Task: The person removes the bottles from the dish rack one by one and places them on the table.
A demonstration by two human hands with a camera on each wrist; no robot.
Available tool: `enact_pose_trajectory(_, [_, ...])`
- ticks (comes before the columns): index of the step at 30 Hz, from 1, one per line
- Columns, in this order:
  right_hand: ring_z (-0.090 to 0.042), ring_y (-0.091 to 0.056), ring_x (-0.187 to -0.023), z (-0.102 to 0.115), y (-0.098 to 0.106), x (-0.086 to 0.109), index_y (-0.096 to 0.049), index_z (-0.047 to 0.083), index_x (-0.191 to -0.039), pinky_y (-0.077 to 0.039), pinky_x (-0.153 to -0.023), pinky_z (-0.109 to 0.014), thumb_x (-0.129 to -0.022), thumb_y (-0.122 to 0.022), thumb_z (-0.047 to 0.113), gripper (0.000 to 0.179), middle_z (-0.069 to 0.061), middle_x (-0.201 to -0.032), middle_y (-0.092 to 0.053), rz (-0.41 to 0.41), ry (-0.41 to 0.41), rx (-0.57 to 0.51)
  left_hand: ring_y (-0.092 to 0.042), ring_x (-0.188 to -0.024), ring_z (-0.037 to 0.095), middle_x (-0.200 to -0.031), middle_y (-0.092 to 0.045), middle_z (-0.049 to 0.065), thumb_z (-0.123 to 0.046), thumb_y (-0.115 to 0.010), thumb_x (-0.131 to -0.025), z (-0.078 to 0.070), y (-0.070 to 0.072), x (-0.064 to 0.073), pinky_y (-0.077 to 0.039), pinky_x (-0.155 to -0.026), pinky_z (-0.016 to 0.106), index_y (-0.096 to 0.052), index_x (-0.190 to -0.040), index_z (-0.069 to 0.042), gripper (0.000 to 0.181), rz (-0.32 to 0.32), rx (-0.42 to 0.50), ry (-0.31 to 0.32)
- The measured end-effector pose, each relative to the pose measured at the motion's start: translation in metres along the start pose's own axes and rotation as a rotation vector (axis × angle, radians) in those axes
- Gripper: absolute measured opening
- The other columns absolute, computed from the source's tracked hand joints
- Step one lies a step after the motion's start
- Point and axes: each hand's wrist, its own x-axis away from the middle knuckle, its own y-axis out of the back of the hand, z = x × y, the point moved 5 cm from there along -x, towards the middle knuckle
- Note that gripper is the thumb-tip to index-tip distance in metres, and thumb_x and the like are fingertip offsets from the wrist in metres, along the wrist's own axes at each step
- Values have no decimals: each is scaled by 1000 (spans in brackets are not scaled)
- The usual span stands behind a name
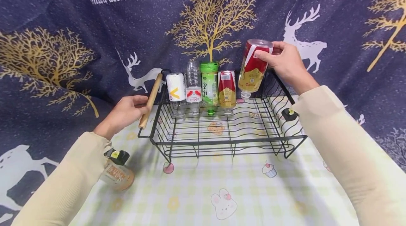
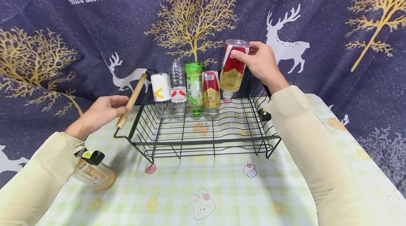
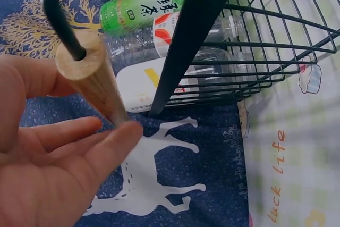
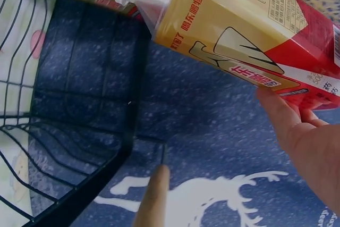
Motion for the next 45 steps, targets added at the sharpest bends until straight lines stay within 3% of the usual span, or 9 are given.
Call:
enact_pose_trajectory(5, [-14, -60, -109, 7, 3, 12, -47, 2, -146, -53, -91, -22, -88, -76, 40, 74, -10, -129, -60, -12, 25, -89, -54, -125, 39, -137, -53, 31, -13, -58, -97, -4, 3, 1, -41, -109, 47, -37, -146, 15, 60, -33, -42, 5])
enact_pose_trajectory(10, [-10, -64, -98, 11, 6, 23, -50, -2, -142, -57, -78, -17, -88, -78, 29, 68, -2, -112, -64, -28, 66, -212, -47, -133, 41, -145, -45, 31, -16, -59, -97, -10, 4, 2, -42, -108, 49, -34, -148, 13, 64, -52, -82, 4])
enact_pose_trajectory(18, [-11, -67, -88, 15, 5, 33, -55, -6, -133, -58, -69, -17, -87, -80, 14, 57, -2, -100, -67, -13, 96, -517, -37, -141, 39, -152, -39, 26, -19, -61, -98, -26, 4, 4, -34, -115, 49, -35, -150, 9, 64, -59, -118, -17])
enact_pose_trajectory(29, [-21, -62, -104, 18, 2, 44, -61, -2, -120, -60, -77, -25, -88, -77, 7, 37, -12, -117, -60, -4, 114, -846, -41, -140, 34, -152, -43, 19, -23, -64, -99, -57, -7, 4, -39, -112, 46, -39, -150, 3, 63, -26, -3, -68])
enact_pose_trajectory(37, [-21, -62, -108, 17, -3, 57, -64, -2, -115, -60, -79, -26, -90, -75, 8, 29, -12, -117, -62, -21, 143, -936, -41, -141, 30, -154, -42, 16, -22, -65, -99, -68, -18, 2, -39, -113, 42, -39, -151, 1, 63, 9, 67, -96])
enact_pose_trajectory(45, [-19, -64, -99, 18, -10, 68, -65, -2, -110, -60, -78, -26, -90, -74, 6, 23, -14, -115, -61, -11, 167, -1066, -42, -140, 26, -153, -43, 15, -22, -66, -98, -79, -26, 3, -39, -113, 38, -38, -152, -1, 64, 13, 145, -150])
